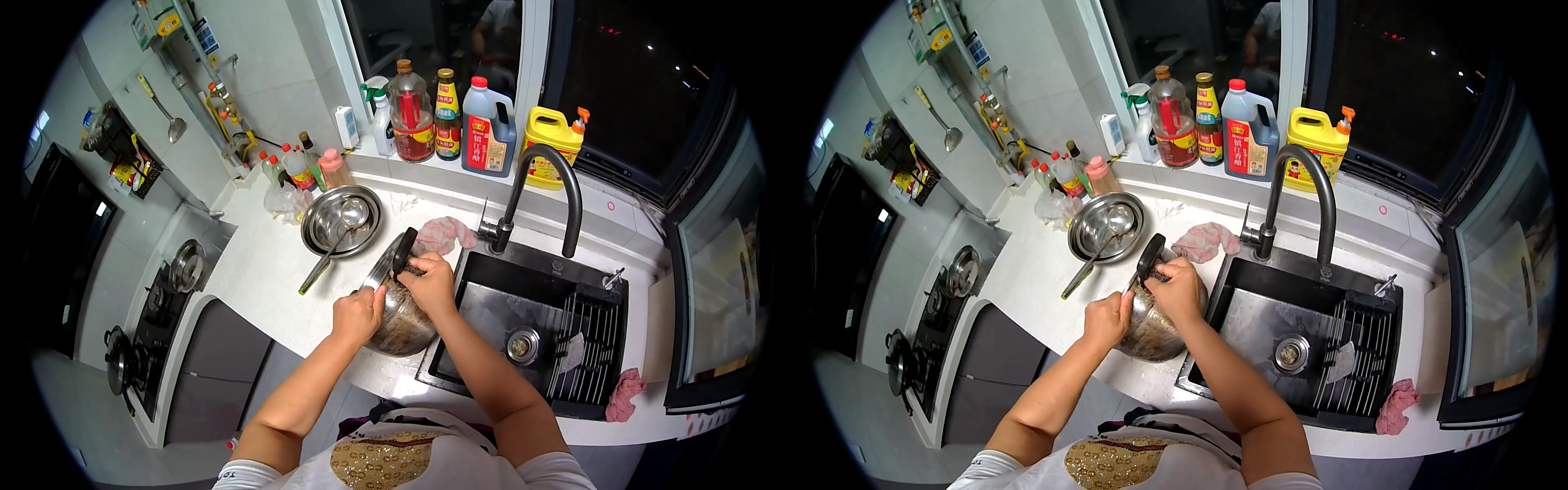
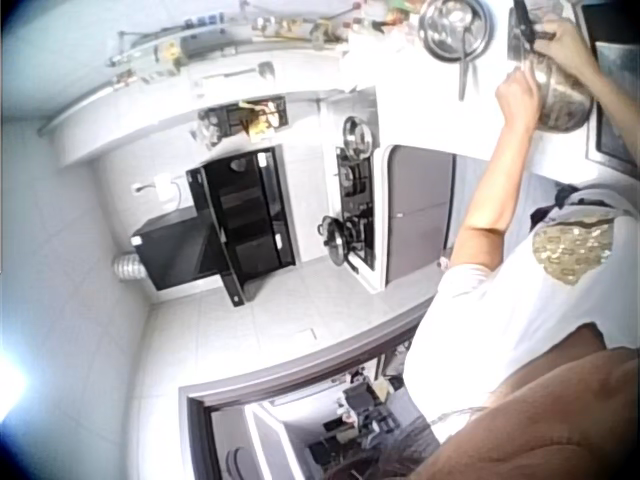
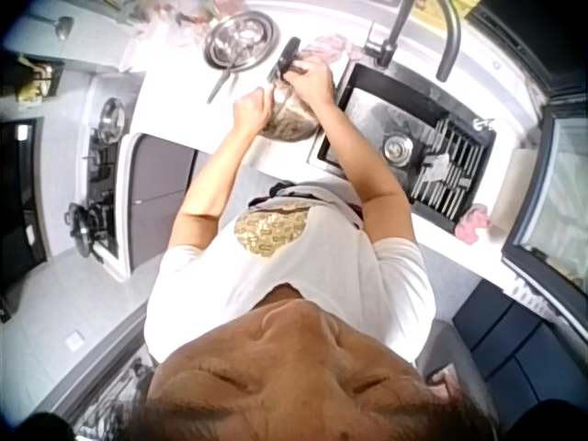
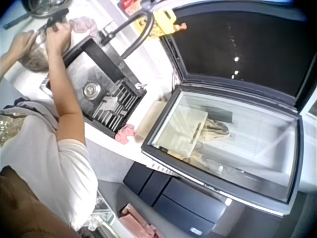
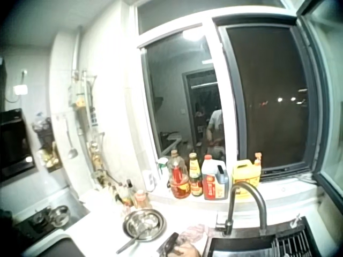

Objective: The person scrubs the interior and exterior of a metal pot using a cloth and then rinses it under a running faucet in a sink.

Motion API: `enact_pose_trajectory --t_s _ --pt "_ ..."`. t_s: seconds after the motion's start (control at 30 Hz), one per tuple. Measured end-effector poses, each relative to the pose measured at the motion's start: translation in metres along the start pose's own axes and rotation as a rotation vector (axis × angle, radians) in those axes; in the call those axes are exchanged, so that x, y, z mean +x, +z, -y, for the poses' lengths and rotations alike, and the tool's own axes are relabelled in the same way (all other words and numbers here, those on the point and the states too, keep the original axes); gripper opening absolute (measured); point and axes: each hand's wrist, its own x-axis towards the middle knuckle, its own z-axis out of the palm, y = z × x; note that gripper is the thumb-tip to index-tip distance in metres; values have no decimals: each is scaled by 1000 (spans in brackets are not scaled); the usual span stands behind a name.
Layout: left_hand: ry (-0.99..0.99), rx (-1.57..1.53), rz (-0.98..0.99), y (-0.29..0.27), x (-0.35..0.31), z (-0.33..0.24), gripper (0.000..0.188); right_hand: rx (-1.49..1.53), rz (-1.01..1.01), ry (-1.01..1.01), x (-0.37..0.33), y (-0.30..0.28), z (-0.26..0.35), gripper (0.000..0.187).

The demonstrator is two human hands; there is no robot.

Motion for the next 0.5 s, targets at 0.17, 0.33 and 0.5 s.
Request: enact_pose_trajectory --t_s 0.17,0.33,0.5 --pt "4 -21 15 2 3 -3 40 -13 -51 -16 29 -5 -18 29" --pt "-24 -75 26 -2 3 -2 38 75 5 48 8 6 -20 32" --pt "-12 -56 39 -1 2 -1 39 124 -90 93 26 8 -20 35"
